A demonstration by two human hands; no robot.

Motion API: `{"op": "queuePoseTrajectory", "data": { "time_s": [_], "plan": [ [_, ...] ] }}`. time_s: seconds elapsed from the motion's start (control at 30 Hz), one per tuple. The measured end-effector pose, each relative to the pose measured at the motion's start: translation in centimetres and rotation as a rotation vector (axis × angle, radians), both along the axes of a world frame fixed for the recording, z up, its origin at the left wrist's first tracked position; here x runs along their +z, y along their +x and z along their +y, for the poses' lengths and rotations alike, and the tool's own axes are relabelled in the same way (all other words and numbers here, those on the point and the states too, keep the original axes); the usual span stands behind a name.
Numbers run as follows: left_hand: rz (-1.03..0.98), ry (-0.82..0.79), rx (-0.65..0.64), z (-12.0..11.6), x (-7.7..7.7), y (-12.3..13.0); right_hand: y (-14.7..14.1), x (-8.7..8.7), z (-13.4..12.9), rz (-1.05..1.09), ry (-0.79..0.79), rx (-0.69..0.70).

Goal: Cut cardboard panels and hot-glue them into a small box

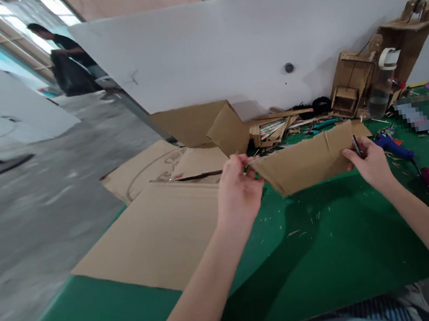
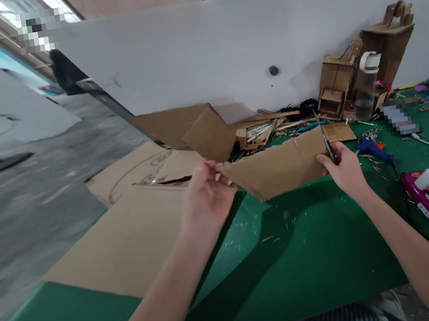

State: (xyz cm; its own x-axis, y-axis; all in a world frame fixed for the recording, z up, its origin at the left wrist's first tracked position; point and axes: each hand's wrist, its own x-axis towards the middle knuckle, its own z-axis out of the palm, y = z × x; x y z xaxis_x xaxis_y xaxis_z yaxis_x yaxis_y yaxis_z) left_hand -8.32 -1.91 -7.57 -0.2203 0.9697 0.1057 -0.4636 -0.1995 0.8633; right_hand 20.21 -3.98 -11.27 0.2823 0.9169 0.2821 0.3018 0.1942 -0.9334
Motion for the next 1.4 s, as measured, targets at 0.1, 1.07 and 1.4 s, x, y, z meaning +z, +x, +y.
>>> {"op": "queuePoseTrajectory", "data": {
  "time_s": [0.1,1.07,1.4],
  "plan": [
    [-0.032,0.056,0.027,0.7,0.6,-1.4,0.9,-0.4,0.3,0.024,-0.034,-0.063],
    [1.088,0.724,0.279,4.0,1.7,1.3,1.0,-1.7,0.1,0.105,-0.142,-0.010],
    [1.539,1.351,0.538,1.8,0.6,0.9,-1.3,-0.7,-0.4,0.096,-0.135,0.244]
  ]
}}
